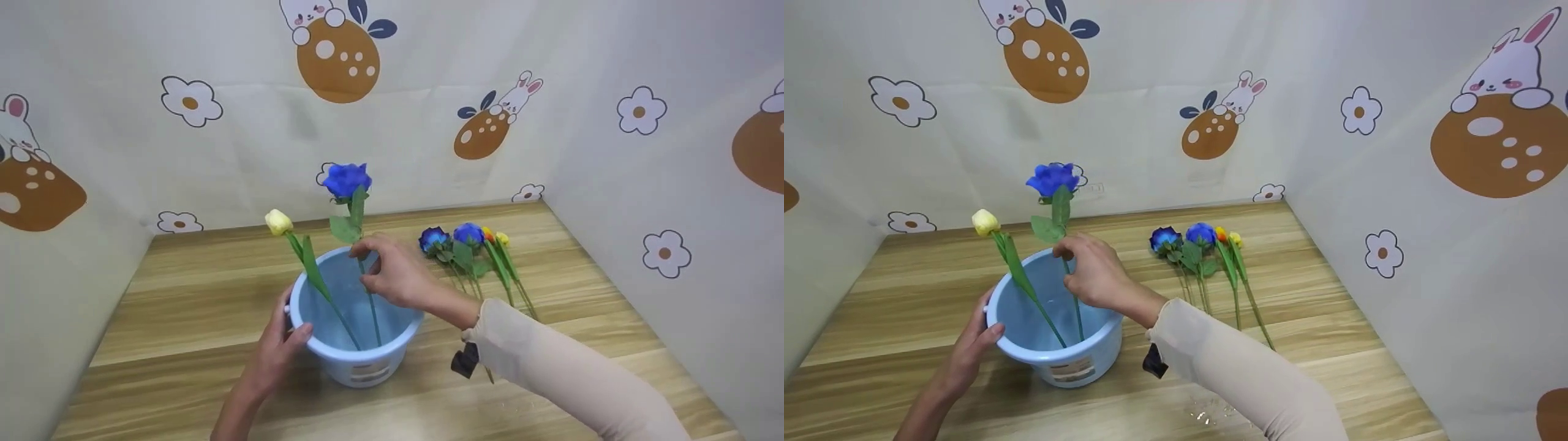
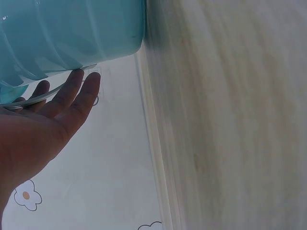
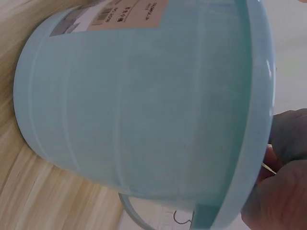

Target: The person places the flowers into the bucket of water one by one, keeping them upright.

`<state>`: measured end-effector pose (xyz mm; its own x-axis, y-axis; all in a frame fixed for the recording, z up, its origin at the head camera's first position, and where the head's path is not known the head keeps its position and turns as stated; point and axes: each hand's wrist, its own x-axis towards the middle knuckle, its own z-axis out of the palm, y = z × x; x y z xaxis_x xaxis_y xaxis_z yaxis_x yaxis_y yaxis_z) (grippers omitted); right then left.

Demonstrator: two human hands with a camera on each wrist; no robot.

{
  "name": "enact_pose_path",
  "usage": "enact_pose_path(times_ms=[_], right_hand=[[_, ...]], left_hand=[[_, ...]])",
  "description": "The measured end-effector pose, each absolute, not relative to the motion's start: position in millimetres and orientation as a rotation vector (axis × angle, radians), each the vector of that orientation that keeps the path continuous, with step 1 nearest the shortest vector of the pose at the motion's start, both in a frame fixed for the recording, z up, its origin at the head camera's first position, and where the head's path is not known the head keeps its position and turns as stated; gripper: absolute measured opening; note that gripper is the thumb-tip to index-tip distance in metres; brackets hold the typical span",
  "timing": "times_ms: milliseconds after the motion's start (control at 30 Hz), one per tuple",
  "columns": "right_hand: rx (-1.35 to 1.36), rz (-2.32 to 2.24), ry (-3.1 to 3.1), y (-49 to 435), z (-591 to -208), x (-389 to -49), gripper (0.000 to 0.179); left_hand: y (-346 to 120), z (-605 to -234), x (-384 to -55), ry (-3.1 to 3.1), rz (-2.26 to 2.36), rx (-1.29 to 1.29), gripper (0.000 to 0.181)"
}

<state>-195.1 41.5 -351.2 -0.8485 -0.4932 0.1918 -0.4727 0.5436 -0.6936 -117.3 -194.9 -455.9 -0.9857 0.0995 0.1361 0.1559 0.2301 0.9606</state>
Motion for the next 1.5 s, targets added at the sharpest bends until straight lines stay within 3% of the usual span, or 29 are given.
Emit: enact_pose_path(times_ms=[467, 1233, 1500], right_hand=[[-0.939, -0.932, 2.776, 24, -362, -197, 0.035], [-0.854, -0.860, 2.662, 11, -368, -200, 0.033], [-0.981, -0.766, 2.648, 16, -369, -201, 0.027]], left_hand=[[-195, -457, -117, -2.404, -1.909, -0.286, 0.072], [-195, -457, -118, -2.386, -1.885, -0.307, 0.074], [-195, -457, -118, -2.401, -1.886, -0.287, 0.072]])
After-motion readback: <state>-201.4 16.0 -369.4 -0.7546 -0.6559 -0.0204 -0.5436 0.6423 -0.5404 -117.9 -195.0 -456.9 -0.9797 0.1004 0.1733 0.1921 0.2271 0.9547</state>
